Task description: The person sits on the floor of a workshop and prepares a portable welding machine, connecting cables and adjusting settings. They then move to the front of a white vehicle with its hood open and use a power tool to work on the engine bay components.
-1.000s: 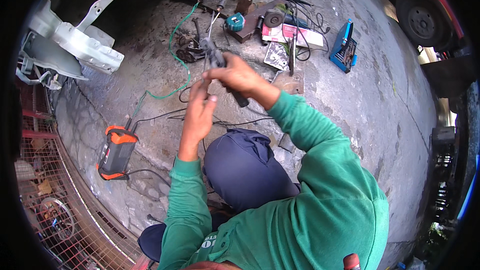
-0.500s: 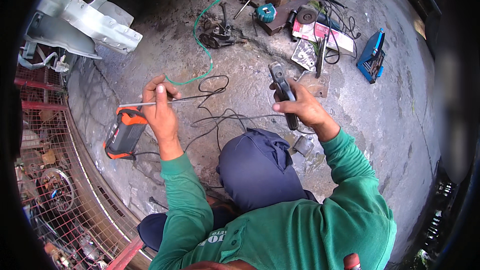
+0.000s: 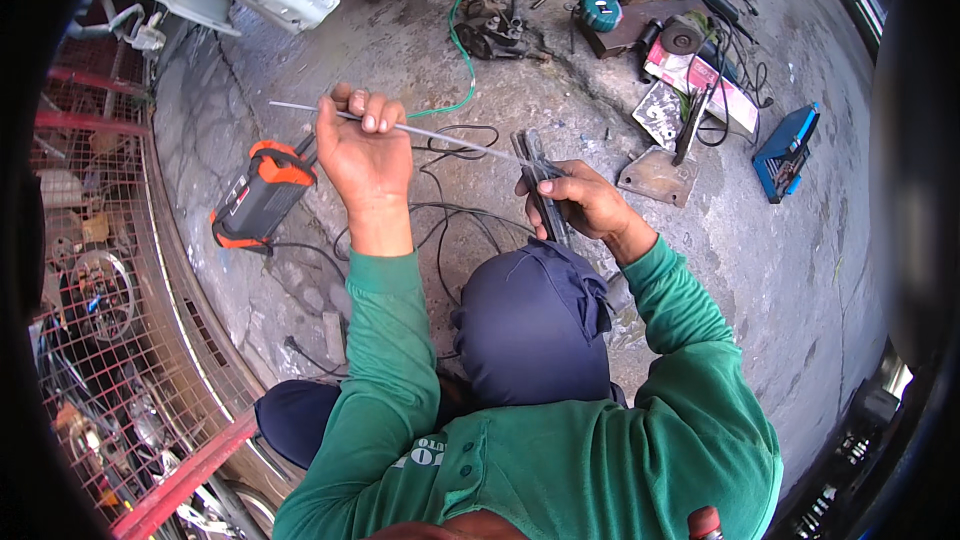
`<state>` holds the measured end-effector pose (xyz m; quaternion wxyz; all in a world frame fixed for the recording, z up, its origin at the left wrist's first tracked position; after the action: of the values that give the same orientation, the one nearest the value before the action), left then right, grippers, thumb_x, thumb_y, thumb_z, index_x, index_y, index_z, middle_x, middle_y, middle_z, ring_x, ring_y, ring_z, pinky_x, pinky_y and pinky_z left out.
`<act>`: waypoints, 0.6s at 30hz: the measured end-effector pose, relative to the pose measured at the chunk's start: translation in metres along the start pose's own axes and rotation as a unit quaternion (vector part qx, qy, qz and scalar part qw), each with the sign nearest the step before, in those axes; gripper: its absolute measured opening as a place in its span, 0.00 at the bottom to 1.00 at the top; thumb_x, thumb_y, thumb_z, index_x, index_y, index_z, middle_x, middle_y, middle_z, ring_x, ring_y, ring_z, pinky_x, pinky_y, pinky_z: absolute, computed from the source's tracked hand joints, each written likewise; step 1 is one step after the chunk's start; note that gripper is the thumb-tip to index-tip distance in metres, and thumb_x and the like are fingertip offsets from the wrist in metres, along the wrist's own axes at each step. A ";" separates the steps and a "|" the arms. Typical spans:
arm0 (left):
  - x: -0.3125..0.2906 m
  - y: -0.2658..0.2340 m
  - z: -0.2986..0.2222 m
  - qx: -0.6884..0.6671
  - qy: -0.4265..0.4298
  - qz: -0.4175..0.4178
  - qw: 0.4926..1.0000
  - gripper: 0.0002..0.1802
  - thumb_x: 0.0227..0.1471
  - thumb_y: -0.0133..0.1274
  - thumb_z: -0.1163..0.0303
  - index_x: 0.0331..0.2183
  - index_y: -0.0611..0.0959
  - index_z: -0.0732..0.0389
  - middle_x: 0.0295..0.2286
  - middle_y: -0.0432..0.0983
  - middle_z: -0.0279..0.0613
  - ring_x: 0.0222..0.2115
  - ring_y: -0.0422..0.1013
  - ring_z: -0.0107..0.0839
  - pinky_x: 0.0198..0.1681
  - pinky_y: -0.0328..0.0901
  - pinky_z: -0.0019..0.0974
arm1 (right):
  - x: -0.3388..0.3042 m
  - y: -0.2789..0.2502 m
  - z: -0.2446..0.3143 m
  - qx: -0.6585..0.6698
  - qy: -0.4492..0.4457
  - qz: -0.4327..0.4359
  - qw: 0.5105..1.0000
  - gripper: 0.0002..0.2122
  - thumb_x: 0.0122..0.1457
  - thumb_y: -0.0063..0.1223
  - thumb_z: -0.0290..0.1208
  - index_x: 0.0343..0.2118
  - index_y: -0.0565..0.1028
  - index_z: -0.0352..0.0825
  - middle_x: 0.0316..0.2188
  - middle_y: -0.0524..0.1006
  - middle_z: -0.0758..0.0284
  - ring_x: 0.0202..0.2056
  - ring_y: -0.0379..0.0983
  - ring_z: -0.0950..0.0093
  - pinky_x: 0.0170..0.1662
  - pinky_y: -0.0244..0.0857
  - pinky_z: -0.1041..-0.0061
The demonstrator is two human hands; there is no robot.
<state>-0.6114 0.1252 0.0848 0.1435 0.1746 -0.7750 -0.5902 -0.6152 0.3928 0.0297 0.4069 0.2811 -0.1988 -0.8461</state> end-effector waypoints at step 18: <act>0.003 0.005 -0.004 0.107 0.073 -0.004 0.991 0.26 0.65 0.49 0.45 0.24 0.69 0.54 0.22 0.66 0.35 0.20 0.58 0.25 0.25 0.55 0.31 | 0.010 0.002 -0.004 -0.008 0.022 -0.005 1.000 0.19 0.61 0.55 0.35 0.43 0.74 0.20 0.24 0.78 0.56 0.23 0.76 0.66 0.28 0.70 0.70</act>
<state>-0.6128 0.1219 0.0901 0.1778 0.2352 -0.8205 -0.4898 -0.6166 0.3833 0.0244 0.4091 0.2974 -0.1815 -0.8434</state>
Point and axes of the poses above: each hand's wrist, its own x-axis towards the middle knuckle, its own y-axis out of the palm, z = x × y, the point moved 4 cm from there along x, towards the middle knuckle
